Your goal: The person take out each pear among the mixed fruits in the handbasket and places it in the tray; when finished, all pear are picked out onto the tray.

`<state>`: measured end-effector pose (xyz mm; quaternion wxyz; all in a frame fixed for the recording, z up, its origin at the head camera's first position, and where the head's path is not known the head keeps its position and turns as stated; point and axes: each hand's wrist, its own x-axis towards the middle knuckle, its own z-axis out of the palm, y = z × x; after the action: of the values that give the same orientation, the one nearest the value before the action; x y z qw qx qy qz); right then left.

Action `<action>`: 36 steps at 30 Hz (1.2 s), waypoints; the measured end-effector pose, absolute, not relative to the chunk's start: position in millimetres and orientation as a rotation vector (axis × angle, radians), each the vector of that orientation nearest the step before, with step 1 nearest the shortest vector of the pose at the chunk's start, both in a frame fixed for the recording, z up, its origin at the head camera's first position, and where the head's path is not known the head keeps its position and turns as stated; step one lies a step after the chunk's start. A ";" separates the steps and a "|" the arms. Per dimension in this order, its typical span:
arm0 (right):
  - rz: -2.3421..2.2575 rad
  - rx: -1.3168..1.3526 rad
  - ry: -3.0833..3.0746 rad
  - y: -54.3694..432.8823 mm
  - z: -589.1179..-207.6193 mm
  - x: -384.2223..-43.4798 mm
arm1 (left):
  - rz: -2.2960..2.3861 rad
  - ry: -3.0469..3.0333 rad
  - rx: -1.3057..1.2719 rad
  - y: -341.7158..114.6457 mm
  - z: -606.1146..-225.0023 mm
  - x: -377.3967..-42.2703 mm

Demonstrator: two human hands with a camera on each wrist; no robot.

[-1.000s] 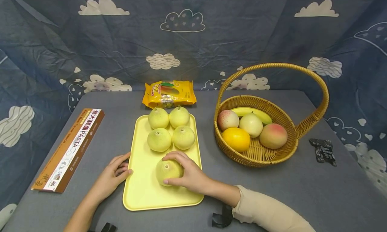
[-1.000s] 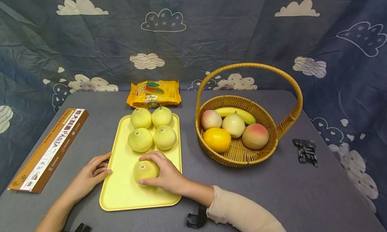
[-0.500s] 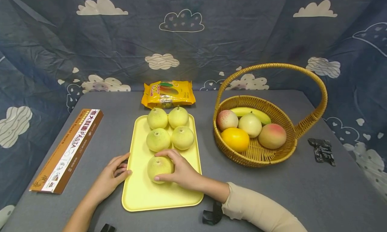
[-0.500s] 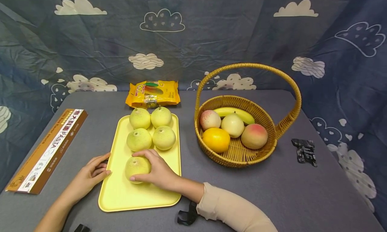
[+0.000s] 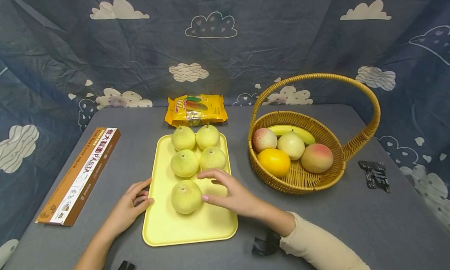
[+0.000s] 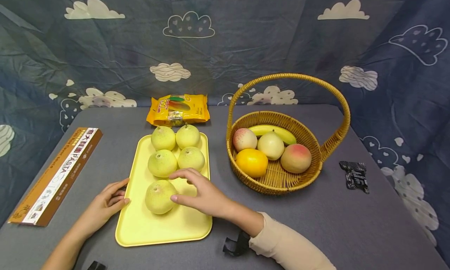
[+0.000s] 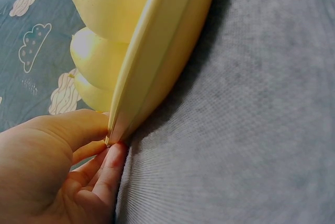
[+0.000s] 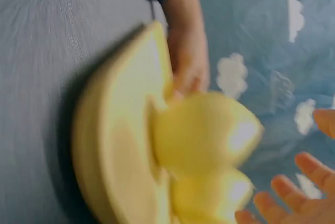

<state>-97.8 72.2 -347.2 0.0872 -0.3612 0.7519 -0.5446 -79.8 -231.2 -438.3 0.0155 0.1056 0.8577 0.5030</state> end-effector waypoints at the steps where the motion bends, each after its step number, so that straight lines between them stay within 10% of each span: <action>1: -1.631 -1.103 2.268 79.8 -340.0 -96.9 | 1.562 2.668 0.327 -231.0 -438.1 -79.9; 17: -2.010 -0.816 2.687 204.2 -341.5 -146.9 | 1.565 2.660 0.323 -230.2 -435.5 -79.0; 36: -1.320 -0.238 2.901 263.6 -361.1 -194.4 | 1.564 2.650 0.302 -229.9 -435.1 -78.6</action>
<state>-194.4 263.6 -361.1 -0.0269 -0.0744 0.9074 -0.4128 -78.6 -229.9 -435.1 0.0249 0.0976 0.8568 0.5057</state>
